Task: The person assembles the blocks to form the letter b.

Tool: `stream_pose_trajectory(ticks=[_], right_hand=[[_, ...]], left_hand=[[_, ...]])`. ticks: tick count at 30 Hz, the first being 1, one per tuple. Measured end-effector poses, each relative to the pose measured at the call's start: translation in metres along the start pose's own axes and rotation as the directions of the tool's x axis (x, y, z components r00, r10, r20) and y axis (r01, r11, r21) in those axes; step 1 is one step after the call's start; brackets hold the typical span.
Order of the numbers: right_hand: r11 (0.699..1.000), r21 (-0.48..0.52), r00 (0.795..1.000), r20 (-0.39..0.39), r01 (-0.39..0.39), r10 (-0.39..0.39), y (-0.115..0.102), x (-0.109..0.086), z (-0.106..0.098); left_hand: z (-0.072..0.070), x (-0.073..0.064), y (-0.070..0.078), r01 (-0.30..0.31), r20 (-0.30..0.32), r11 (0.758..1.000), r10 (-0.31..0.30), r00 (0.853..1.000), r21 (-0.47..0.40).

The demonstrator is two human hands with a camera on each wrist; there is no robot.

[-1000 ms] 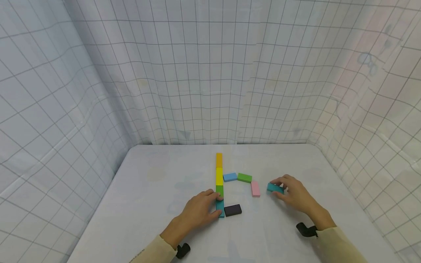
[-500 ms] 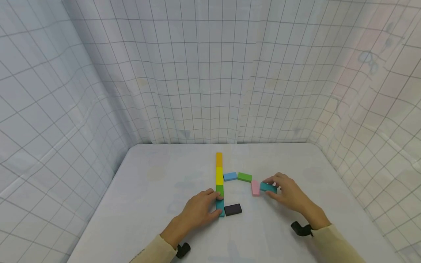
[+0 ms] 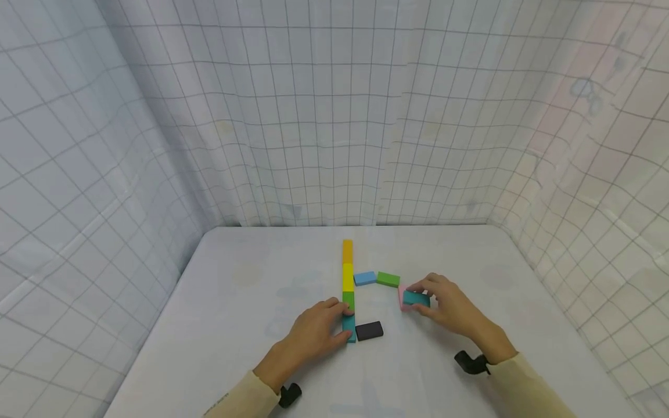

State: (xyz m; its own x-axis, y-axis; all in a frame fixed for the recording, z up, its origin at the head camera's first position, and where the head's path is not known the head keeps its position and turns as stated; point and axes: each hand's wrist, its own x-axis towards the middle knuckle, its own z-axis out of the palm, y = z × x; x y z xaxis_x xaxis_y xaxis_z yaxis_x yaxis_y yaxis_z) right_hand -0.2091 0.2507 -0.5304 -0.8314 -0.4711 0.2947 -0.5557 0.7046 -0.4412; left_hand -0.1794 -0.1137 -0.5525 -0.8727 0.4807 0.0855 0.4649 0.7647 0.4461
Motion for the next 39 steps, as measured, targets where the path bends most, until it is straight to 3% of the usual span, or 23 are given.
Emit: stream_pose_trajectory(ticks=[10, 18, 25, 39], right_hand=[[0.999, 0.039, 0.999, 0.045, 0.021, -0.023, -0.006, 0.003, 0.004], [0.997, 0.068, 0.994, 0.100, 0.031, -0.038, -0.009, 0.004, 0.011], [1.000, 0.028, 0.988, 0.154, 0.012, -0.016, -0.012, 0.006, 0.015], [0.999, 0.041, 0.978, 0.205, 0.027, -0.035, -0.014, 0.010, 0.023]], left_hand=[[-0.004, -0.003, 0.000, 0.007, -0.010, 1.000, -0.007, 1.000, -0.006], [0.002, -0.003, -0.003, -0.008, -0.020, 1.000, 0.008, 1.000, -0.004], [0.003, -0.002, -0.001, -0.013, -0.018, 1.000, 0.013, 1.000, -0.013], [0.003, 0.000, 0.000, -0.003, -0.011, 1.000, 0.003, 1.000, 0.005]])
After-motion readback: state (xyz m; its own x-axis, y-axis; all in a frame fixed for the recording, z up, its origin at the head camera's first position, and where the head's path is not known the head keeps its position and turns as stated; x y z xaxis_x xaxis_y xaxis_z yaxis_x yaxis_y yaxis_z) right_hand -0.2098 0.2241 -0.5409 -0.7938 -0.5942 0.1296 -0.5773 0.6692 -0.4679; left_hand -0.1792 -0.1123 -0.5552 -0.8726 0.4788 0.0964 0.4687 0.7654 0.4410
